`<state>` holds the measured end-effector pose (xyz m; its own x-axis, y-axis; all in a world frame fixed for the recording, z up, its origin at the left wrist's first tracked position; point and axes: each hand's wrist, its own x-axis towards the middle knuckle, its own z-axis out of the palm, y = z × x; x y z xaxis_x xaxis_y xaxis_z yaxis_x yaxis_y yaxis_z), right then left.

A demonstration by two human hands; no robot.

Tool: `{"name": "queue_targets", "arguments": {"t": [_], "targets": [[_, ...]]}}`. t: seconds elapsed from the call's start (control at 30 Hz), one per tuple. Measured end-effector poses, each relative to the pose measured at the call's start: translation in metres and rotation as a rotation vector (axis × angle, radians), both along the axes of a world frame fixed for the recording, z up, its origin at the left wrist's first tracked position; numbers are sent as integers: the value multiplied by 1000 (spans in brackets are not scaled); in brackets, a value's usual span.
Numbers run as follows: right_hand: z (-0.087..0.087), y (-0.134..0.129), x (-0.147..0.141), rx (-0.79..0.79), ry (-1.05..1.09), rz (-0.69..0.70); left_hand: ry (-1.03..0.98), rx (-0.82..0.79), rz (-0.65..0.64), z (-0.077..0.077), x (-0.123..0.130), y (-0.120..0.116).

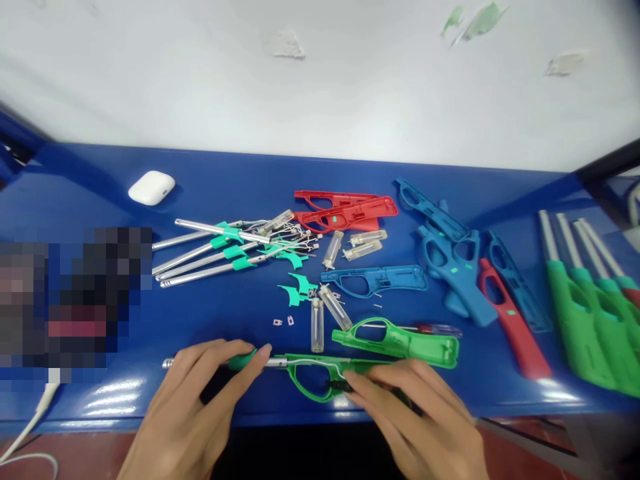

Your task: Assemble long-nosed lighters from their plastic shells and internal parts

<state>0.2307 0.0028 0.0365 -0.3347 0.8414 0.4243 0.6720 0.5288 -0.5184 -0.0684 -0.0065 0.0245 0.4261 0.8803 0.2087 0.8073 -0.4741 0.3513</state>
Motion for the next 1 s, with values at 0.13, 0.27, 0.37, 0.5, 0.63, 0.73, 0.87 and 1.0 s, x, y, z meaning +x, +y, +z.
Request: {"name": "queue_targets", "arguments": {"t": [0.13,0.27,0.37,0.5,0.63,0.73,0.87,1.0], "targets": [[-1,2,-1,-1,26,5,14,20,38,-3,0,1],[-1,4,-3,-2,32,10,2,46,51,-3,0,4],[-2,4,-3,-9,42,4,-15,52,67,-1,1,6],[-3,5,-2,-9,38,7,-60,57,69,0,4,6],[-4,6,-2,-6,34,11,-70,31,73,2,4,5],[-3,5,-2,-8,29,17,-65,39,85,3,4,3],[-3,4,-2,-10,14,18,-44,41,93,2,5,3],[-3,2,-2,-7,-12,0,-36,44,62,1,6,3]]}}
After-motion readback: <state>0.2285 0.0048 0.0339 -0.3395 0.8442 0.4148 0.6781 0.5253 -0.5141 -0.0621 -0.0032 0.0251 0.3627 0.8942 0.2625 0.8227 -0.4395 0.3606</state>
